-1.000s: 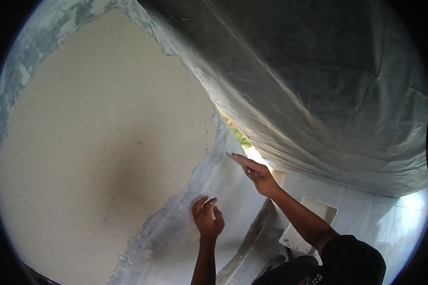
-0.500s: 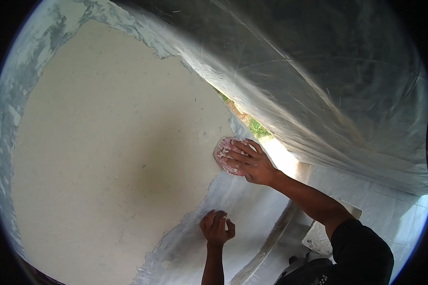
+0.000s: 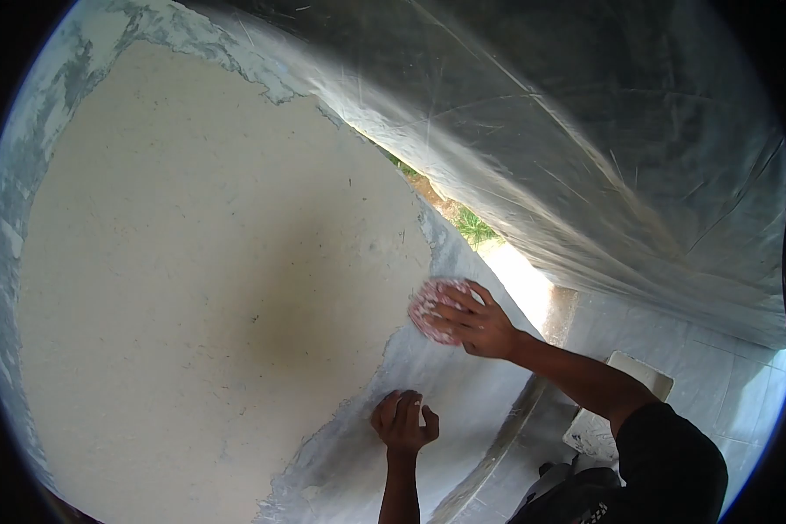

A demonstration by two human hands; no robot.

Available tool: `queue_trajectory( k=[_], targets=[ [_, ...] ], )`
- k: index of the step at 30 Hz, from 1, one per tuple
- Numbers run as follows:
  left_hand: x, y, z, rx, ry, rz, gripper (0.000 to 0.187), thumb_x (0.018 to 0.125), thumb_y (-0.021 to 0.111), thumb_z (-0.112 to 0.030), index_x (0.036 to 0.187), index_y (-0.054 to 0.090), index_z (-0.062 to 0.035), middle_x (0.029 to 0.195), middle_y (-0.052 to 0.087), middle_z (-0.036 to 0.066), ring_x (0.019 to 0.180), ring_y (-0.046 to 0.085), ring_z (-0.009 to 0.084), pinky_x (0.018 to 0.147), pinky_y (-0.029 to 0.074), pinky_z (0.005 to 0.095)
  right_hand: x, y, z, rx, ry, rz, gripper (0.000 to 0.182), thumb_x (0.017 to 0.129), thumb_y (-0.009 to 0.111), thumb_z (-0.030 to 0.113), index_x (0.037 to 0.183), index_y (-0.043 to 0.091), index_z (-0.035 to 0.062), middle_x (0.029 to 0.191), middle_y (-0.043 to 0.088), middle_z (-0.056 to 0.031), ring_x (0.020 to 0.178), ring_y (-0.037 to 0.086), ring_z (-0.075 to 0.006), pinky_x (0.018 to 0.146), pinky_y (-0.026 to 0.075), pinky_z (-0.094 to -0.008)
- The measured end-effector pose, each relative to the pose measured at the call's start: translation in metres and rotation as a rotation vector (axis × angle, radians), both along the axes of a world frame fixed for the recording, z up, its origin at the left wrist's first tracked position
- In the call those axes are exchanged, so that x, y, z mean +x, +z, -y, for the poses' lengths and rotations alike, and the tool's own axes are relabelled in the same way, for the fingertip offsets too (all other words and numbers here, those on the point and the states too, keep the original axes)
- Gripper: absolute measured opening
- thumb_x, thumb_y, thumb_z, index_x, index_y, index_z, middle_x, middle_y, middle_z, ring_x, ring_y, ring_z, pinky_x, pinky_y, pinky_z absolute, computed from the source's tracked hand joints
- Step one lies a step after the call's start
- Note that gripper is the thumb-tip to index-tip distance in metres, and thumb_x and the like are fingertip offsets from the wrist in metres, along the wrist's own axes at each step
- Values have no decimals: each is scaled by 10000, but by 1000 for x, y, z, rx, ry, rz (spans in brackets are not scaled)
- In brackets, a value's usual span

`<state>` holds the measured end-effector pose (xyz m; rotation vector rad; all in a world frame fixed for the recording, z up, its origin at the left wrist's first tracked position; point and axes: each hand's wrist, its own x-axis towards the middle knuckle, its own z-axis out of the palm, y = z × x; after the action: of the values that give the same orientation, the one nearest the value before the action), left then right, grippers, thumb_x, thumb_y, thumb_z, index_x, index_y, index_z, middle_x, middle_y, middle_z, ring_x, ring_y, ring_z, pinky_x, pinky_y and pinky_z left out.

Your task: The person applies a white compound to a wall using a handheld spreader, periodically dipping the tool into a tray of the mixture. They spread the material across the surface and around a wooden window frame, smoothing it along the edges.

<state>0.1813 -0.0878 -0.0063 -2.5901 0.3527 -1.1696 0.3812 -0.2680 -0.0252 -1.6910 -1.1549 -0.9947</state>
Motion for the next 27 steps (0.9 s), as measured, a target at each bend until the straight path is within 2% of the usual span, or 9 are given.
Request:
queue_trajectory(
  k=[2,6,11,14,17,18,23,25,27],
  targets=[
    [1,0,-1,5,0,5,145,717,626,-179,846,613,-113,924,705,19,1114,561,249,960,371,433,-6,-15,3,-9,6,11,665,721,681,-22,1344,604,195,1456,531,-12,1407,433,-272,1146,315,-531],
    [0,0,1,8,3,6,150,715,626,-183,848,625,-116,921,705,12,1113,561,246,962,370,434,-4,27,-4,92,-48,-25,653,721,675,-20,1342,601,165,1451,528,-39,1406,426,-297,1146,311,-546],
    [-1,2,2,8,4,11,144,725,631,-185,850,642,-115,930,713,9,1108,570,231,953,385,416,-31,-14,-18,2,-34,-125,636,717,684,-3,1330,597,141,1456,518,-46,1419,407,-294,1158,286,-561],
    [0,4,4,4,14,11,136,736,634,-184,849,654,-112,939,721,7,1102,580,216,943,401,397,-40,-19,-14,11,-29,-134,647,720,678,-16,1343,578,129,1457,516,-67,1422,403,-306,1165,261,-565],
    [-2,1,2,-5,-2,13,134,738,634,-179,851,655,-110,942,721,12,1103,581,218,945,401,400,-35,15,-19,138,-105,-209,588,698,645,-43,1271,624,86,1390,569,-110,1390,444,-342,1147,268,-570],
    [-1,1,1,-15,-17,17,134,739,634,-176,852,655,-108,943,721,14,1104,581,219,945,401,401,-33,15,-23,135,-81,-188,582,716,634,-38,1287,608,75,1395,564,-120,1389,445,-353,1146,264,-563],
    [-1,3,2,-7,-14,19,142,742,635,-178,861,662,-106,946,722,17,1105,580,222,947,400,402,-64,-9,-30,84,-1,-237,568,750,612,-32,1310,579,60,1409,556,-125,1403,432,-353,1151,256,-556],
    [0,2,2,-9,-22,24,145,742,636,-180,863,664,-105,947,722,18,1104,581,222,947,401,402,-63,1,-28,154,-14,-245,626,735,642,-38,1344,574,91,1469,511,-93,1434,393,-318,1157,254,-545],
    [-1,2,1,-22,-35,25,150,743,636,-180,867,666,-102,947,723,21,1100,583,225,947,401,403,-45,22,-28,169,-86,-251,648,720,647,-45,1352,564,75,1459,518,-108,1415,416,-333,1149,262,-542]
  ],
)
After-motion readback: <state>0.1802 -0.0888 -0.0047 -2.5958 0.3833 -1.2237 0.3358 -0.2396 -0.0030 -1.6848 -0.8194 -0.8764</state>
